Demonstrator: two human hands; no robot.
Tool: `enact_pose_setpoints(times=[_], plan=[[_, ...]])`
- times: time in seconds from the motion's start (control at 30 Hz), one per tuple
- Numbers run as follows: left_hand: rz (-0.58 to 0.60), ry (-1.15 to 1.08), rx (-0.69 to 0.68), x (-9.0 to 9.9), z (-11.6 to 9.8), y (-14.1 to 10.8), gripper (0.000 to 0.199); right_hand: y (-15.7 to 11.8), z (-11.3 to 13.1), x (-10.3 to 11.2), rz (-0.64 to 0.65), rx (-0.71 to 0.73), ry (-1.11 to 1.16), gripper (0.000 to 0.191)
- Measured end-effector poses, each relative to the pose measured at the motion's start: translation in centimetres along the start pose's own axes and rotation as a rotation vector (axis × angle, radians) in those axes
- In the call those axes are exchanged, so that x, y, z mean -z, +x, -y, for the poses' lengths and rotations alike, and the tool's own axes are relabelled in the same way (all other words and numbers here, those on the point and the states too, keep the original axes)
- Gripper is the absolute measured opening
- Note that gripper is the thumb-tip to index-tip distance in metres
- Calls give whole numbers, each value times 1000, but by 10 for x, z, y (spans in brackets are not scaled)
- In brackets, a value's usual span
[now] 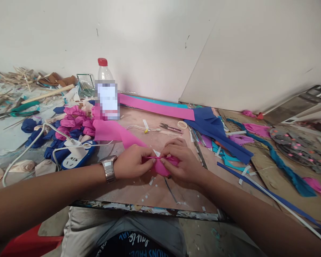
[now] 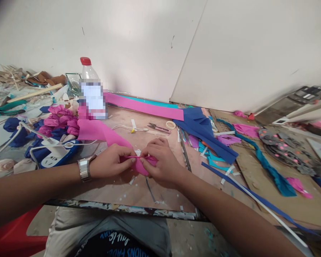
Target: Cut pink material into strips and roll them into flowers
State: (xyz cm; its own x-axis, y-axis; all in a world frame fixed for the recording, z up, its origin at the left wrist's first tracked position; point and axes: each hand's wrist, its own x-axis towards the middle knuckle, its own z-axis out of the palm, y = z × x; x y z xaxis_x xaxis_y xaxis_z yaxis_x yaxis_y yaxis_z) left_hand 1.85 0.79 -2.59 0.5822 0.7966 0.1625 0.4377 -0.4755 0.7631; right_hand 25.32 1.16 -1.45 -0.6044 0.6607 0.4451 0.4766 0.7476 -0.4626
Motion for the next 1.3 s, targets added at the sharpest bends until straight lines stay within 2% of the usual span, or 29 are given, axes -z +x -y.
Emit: enact_pose_setpoints(times=[0.2, 0.47, 0.57, 0.73, 0.9, 1.3], plan=[[26, -39, 28, 0, 1, 1, 20, -1, -3, -2, -31, 5, 10, 7], [2, -19, 60, 5, 1, 3, 34, -1, -9, -2, -87, -47, 34, 6], [18, -66, 78, 5, 1, 3, 33, -1, -8, -2, -101, -13, 6, 6], [70, -194, 114, 2, 2, 4, 21, 0, -7, -3, -106, 97, -52, 7], [82, -270, 138, 0, 5, 5, 16, 0, -9, -4, -113, 129, -60, 5], [100, -258, 135, 0, 7, 4, 18, 2, -7, -3, -113, 202, -48, 5]])
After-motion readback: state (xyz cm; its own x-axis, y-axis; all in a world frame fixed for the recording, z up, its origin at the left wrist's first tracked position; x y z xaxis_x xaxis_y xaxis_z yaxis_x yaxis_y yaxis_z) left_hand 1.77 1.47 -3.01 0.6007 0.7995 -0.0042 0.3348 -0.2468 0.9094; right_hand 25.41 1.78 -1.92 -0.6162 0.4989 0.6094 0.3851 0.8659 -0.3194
